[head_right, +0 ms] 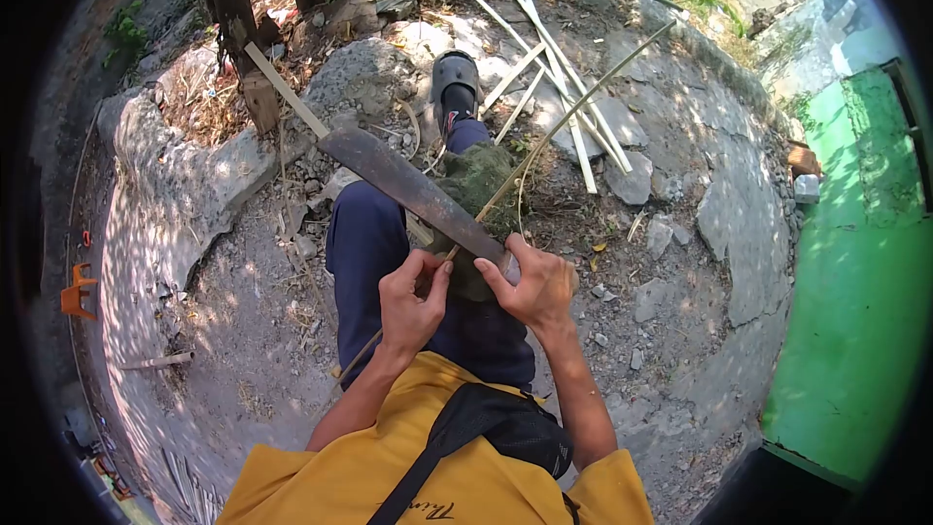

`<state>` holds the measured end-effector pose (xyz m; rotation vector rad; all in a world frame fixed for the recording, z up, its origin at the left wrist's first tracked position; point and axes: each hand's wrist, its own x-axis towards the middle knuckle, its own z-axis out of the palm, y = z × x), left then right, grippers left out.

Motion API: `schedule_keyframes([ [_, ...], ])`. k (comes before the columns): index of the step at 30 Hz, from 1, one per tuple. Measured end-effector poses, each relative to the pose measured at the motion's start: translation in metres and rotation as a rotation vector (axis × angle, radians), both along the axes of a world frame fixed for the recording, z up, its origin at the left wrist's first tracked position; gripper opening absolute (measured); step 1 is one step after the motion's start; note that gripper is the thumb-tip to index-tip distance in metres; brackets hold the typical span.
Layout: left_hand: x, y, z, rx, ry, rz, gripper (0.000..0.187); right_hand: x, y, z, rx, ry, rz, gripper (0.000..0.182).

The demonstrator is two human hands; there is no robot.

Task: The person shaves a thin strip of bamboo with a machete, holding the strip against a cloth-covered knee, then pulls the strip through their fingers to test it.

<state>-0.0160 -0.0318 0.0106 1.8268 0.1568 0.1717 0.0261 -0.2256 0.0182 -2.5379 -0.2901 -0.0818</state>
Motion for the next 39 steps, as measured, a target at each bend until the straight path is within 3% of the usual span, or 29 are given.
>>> schedule_keyframes([
  [4, -0.007, 0.002, -0.001, -0.083, 0.024, -0.004, 0.011, 0.001, 0.001, 0.003, -0.021, 0.031, 0.007, 0.052],
  [19, -0.038, 0.020, 0.005, 0.123, -0.050, 0.016, 0.009, 0.000, 0.010, 0.008, -0.047, 0.064, -0.065, 0.052],
  [26, -0.100, 0.055, 0.007, 0.214, 0.053, -0.015, 0.007, 0.003, 0.003, 0.007, 0.026, 0.032, -0.143, 0.051],
  [28, -0.103, 0.061, 0.002, 0.086, 0.177, -0.024, 0.005, 0.001, 0.001, 0.004, 0.011, 0.042, -0.126, 0.051],
  [30, -0.099, 0.070, -0.005, 0.058, 0.223, -0.096, 0.015, 0.000, 0.001, 0.002, -0.002, 0.019, -0.114, 0.050],
  [33, -0.070, 0.079, 0.001, -0.078, 0.445, -0.288, 0.047, -0.001, 0.002, -0.001, 0.030, -0.003, -0.121, 0.051],
  [36, -0.043, 0.070, -0.003, -0.175, 0.307, -0.334, 0.047, -0.001, 0.004, 0.000, 0.014, -0.008, -0.109, 0.050],
  [38, -0.018, 0.059, 0.008, -0.184, 0.327, -0.374, 0.046, -0.002, 0.005, 0.004, 0.020, 0.006, -0.093, 0.047],
  [39, -0.005, 0.055, 0.017, -0.222, 0.475, -0.457, 0.042, -0.001, 0.006, 0.005, 0.007, 0.007, -0.095, 0.048],
])
